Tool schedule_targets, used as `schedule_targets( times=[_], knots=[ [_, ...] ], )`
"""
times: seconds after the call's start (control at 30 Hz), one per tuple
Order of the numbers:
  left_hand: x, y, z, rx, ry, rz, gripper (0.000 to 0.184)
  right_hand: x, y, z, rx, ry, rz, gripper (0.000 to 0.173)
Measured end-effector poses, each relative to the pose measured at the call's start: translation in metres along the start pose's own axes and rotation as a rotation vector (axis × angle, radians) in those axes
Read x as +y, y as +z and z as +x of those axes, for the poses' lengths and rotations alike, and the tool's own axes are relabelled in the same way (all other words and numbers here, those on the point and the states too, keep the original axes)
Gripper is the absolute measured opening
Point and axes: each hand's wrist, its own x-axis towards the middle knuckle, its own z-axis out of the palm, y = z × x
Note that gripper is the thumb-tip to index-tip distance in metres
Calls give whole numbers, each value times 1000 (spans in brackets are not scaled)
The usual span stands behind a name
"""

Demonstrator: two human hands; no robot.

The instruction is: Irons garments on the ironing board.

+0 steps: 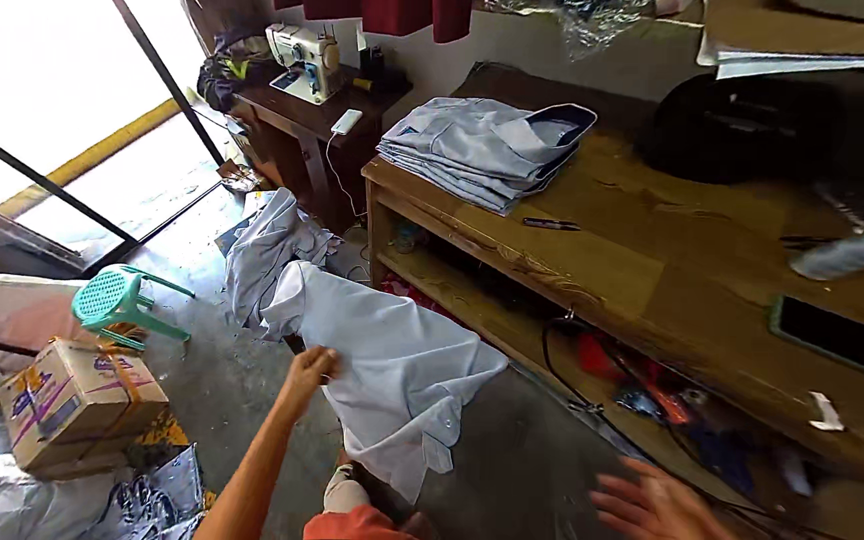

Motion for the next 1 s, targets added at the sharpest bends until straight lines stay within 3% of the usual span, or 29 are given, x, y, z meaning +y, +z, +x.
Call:
schedule_targets(
  times=[0.1,0.23,0.37,0.47,0.5,0.57,0.63,0.73,0.8,0.9,0.97,1.0],
  knots=[
    [-9,-45,34,330,-241,-115,38,14,92,47,72,272,183,54],
    [-34,-80,55,387,-493,-391,56,18,172,88,215,389,309,51],
    [-37,-95,72,370,-458,-676,62,22,201,105,247,314,155,26],
    [-30,-109,96,397,-313,-742,30,16,206,104,217,134,160,12],
    [-23,-114,103,402,-242,-721,19,7,205,102,195,81,206,12],
    [6,-125,113,397,-118,-649,17,-21,202,96,150,13,319,12],
    [38,-132,116,390,-13,-477,28,-43,195,94,128,-58,404,17],
    [50,-116,91,409,150,180,60,-39,181,99,215,-30,433,17],
    [43,-77,55,272,240,504,58,-16,175,105,266,114,330,16],
    [24,3,-7,-187,249,616,48,18,165,109,308,249,320,17],
    [3,53,-33,-411,288,690,60,23,163,111,363,234,321,15],
    [-7,74,-41,-486,309,758,67,19,165,110,381,200,300,23]
  ],
)
